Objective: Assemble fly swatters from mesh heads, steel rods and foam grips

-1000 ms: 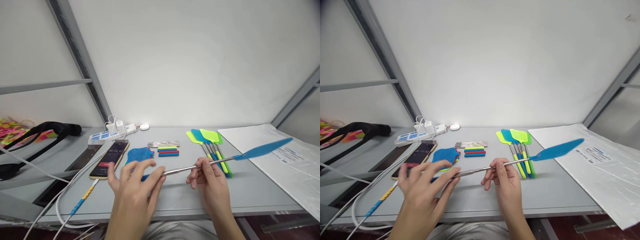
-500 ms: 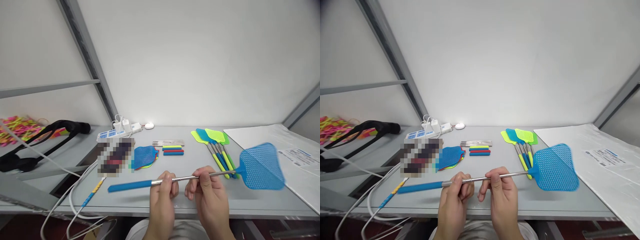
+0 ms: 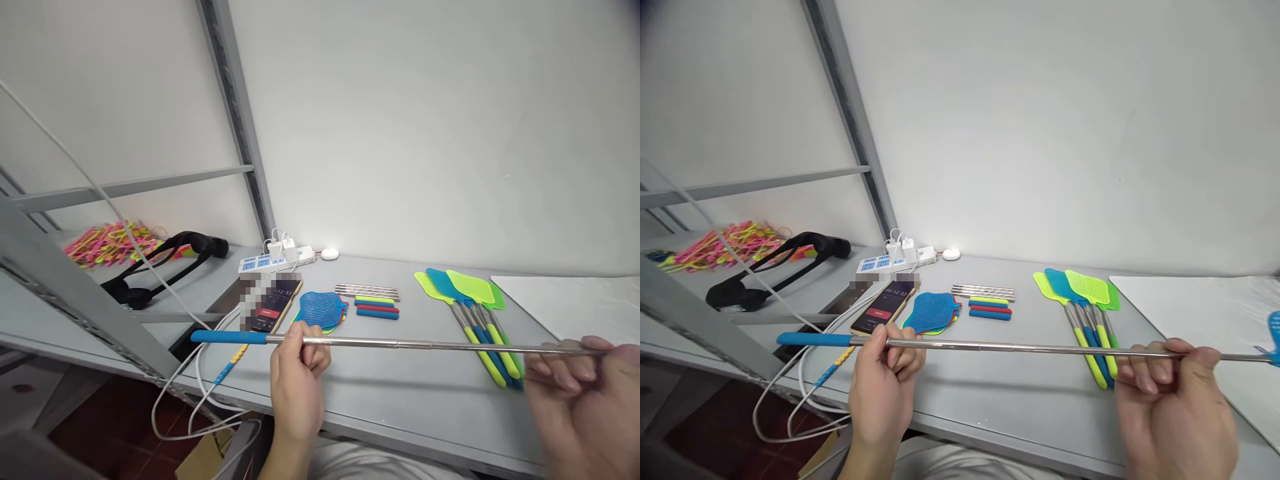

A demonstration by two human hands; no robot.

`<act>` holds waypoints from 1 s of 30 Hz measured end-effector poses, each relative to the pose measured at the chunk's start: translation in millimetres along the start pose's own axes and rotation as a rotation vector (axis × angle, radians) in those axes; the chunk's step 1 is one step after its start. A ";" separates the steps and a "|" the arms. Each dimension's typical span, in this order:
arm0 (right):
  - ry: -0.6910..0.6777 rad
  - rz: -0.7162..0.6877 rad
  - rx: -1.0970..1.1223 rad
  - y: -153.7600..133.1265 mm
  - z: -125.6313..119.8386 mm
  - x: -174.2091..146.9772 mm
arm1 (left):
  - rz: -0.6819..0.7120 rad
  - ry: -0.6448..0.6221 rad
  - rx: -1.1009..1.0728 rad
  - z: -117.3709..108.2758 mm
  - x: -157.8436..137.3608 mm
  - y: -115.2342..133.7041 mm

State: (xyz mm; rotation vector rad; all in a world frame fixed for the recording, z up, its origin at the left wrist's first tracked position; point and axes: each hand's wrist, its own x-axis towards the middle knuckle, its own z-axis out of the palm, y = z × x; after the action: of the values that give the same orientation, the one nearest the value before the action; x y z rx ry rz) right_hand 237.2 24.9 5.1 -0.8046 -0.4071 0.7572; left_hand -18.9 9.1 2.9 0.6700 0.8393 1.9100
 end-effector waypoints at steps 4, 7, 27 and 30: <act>-0.316 0.148 -0.022 36.0 9.3 -38.6 | -0.189 -0.163 0.036 12.2 -17.2 -28.2; -0.535 0.211 -0.065 51.0 12.4 -58.7 | -0.245 -0.193 0.018 17.4 -26.9 -42.5; -0.542 0.373 -0.061 39.0 20.6 -57.3 | -0.129 -0.012 -0.085 21.7 -13.4 -26.4; -0.539 0.351 -0.042 39.0 21.4 -61.5 | -0.059 0.041 -0.038 18.9 -7.4 -27.0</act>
State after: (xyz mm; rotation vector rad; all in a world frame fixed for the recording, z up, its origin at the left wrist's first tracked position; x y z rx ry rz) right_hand 165.9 7.9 -14.2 -0.7118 -0.7767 1.3048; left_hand 12.4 17.2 -7.1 0.5791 0.8374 1.8874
